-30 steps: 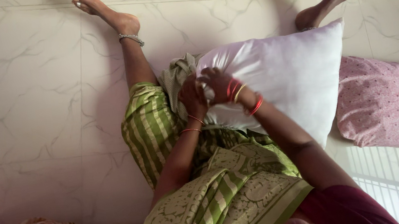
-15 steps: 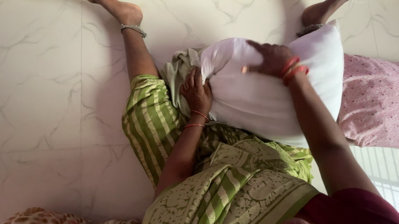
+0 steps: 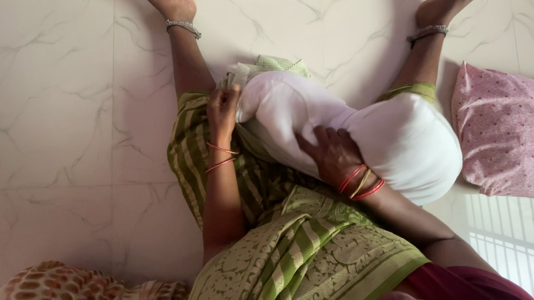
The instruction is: The person sits on the floor and puts a light green pillowcase onto a white pillow, smoothing it out. They then repeat the process with a pink patterned pillowcase on another white pillow, ensuring the cases fit snugly.
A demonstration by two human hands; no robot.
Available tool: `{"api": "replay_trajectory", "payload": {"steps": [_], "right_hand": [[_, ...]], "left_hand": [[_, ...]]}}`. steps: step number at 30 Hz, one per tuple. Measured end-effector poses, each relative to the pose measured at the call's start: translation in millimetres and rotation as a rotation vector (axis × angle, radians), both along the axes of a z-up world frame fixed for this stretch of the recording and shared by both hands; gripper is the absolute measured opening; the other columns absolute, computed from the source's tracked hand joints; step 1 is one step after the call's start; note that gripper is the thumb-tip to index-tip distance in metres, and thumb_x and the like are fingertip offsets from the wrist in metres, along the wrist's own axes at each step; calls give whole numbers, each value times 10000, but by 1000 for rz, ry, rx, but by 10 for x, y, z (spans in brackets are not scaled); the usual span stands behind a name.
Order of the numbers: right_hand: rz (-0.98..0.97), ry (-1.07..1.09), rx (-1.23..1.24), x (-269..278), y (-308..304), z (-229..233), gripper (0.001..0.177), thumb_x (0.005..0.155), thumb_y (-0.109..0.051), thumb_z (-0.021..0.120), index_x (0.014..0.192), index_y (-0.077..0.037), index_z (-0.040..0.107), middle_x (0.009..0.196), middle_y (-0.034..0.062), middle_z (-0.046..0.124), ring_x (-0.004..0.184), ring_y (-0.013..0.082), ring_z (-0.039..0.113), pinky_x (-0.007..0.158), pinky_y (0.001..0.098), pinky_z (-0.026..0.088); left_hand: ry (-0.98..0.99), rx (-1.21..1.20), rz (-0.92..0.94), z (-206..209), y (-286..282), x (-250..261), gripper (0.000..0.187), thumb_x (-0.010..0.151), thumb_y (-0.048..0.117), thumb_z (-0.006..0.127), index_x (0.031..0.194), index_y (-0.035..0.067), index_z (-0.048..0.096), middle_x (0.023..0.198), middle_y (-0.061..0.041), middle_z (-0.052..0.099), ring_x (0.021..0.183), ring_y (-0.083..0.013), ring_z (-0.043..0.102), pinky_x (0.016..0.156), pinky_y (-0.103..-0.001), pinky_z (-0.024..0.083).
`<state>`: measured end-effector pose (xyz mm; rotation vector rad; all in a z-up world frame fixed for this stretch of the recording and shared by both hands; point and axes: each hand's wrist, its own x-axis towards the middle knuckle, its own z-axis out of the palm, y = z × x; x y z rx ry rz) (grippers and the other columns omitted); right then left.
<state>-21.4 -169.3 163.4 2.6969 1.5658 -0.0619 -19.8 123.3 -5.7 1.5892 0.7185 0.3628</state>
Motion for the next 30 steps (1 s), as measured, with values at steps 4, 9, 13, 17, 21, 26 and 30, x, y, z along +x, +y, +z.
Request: {"api": "replay_trajectory", "payload": {"steps": [4, 9, 13, 17, 21, 26, 30], "right_hand": [[58, -14, 36, -203, -4, -60, 641, 800, -102, 591, 1430, -206, 533, 1137, 164, 604, 977, 317, 618, 780, 462, 501], [87, -34, 34, -283, -49, -48, 563, 848, -140, 552, 1409, -193, 564, 1128, 143, 614, 976, 283, 628, 795, 434, 502], [88, -49, 75, -336, -93, -9, 554, 850, -155, 555, 1403, -191, 572, 1112, 144, 612, 976, 280, 634, 808, 431, 509], [103, -51, 57, -349, -127, 13, 544, 863, -172, 552, 1406, -172, 557, 1127, 144, 612, 982, 282, 634, 795, 435, 509], [85, -20, -21, -288, -141, -21, 434, 876, -201, 544, 1309, -182, 551, 1091, 125, 603, 958, 261, 627, 784, 418, 513], [-494, -500, 78, -240, 259, -185, 111, 960, -238, 550, 1026, -149, 541, 906, 72, 576, 762, 192, 602, 646, 331, 524], [-1348, -905, 319, -263, 795, -216, 271, 1027, -267, 555, 799, -122, 534, 759, 30, 554, 606, 137, 582, 535, 262, 532]], "left_hand": [[-88, 429, 24, 466, -22, -10, 592, 774, 323, 853, 1210, 5, 611, 1074, -203, 682, 940, -351, 646, 761, -428, 519], [132, 984, 4, 839, -271, -27, 198, 898, 163, 715, 1080, 88, 739, 1049, -129, 701, 965, -338, 660, 815, -488, 501], [-108, 1144, 227, 1084, -633, -88, 149, 877, 53, 673, 1015, 95, 711, 1052, -115, 639, 997, -318, 631, 878, -479, 486], [-355, 964, 31, 1188, -910, -88, 221, 885, 27, 691, 1105, 45, 678, 1071, -109, 613, 1009, -303, 615, 884, -443, 499], [-486, 904, -212, 1442, -1275, -231, 340, 706, 38, 721, 1041, 50, 668, 1070, -157, 591, 1005, -364, 581, 862, -470, 490], [-574, 845, -435, 1677, -1750, -348, 189, 764, 40, 753, 907, 69, 633, 992, -79, 575, 915, -284, 606, 830, -426, 499], [-691, 807, -570, 1693, -2001, -417, 187, 791, 40, 768, 921, 48, 634, 999, -73, 576, 889, -248, 603, 820, -411, 500]]}}
